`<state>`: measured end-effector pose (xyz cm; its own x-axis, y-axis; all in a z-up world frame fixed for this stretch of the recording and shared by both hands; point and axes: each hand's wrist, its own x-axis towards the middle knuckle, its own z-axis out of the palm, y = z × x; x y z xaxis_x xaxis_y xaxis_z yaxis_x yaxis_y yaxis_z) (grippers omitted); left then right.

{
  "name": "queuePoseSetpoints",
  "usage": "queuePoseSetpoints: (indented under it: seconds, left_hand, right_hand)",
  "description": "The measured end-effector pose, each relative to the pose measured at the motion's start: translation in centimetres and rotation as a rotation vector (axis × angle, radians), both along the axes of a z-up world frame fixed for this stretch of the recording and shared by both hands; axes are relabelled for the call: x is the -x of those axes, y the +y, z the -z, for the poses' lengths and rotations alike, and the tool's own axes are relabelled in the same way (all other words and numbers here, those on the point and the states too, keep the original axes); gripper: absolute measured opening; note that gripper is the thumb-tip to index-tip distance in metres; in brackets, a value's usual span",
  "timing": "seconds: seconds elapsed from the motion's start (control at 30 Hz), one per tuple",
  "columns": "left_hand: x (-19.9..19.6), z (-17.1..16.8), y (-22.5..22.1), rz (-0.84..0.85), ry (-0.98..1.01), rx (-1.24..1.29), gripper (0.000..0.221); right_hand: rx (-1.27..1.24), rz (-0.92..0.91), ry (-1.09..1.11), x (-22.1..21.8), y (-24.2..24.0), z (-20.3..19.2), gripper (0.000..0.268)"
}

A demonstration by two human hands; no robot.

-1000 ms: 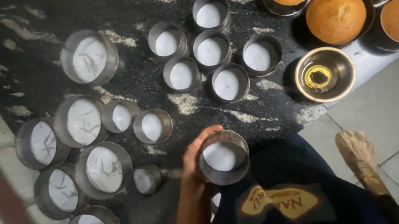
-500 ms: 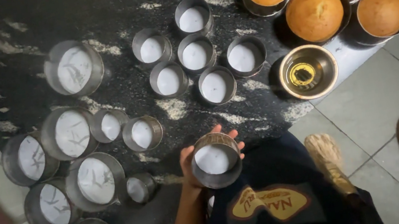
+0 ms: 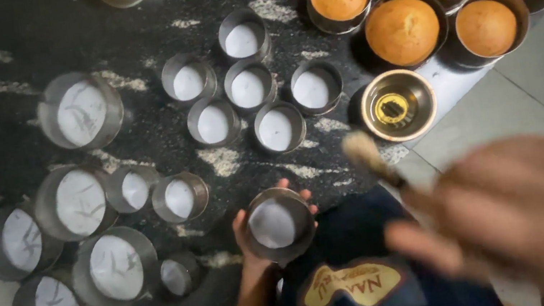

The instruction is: Greasing the inside of metal cake tins using a brush and oil.

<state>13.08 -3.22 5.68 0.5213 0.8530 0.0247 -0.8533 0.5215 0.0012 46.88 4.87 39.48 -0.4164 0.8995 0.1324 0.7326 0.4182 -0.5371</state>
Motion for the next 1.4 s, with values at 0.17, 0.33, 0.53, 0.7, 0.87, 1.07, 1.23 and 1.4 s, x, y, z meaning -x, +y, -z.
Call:
queuePoseSetpoints:
  seconds: [0.17,0.33,0.53,0.7,0.87,1.07,1.23,1.4]
  left_hand:
    - [0.2,-1.5,0.1,-0.176,0.086,0.024,0.095]
    - [0.7,-2.8,0.5,-0.287,0.237,0.158,0.091]
    - [0.3,-3.7,2.3,-0.331,0.3,0.154,0.088]
    - [-0.4,-3.5,3.0,-0.312,0.359,0.17,0.087]
    - [-1.1,-3.5,2.6,-0.321,0.388,0.178,0.088]
    - [-1.2,-1.9,1.9,-0.362,0.493,0.28,0.086]
    - [-2.0,-2.0,3.2,-0.422,0.558,0.292,0.077]
    - [-2.1,-1.5,5.2,-0.458,0.648,0.187,0.069]
  right_hand:
    - [0.065,0.129,0.075,2.4,3.2,9.2,0.028]
    - [0.27,0.554,0.387,-1.7,2.9,22.7,0.027]
    - [0.365,0.801,0.738,-3.0,1.0,31.0,0.031]
    - [0.228,0.685,0.558,-2.1,0.8,32.3,0.027]
    - [0.255,0.73,0.512,-1.6,0.6,32.6,0.027]
    - [0.166,0.71,0.567,-1.3,-0.4,29.3,0.026]
    - [0.122,0.669,0.51,-1.6,-0.4,29.1,0.026]
    - [0.132,0.65,0.567,-0.5,-1.2,28.6,0.025]
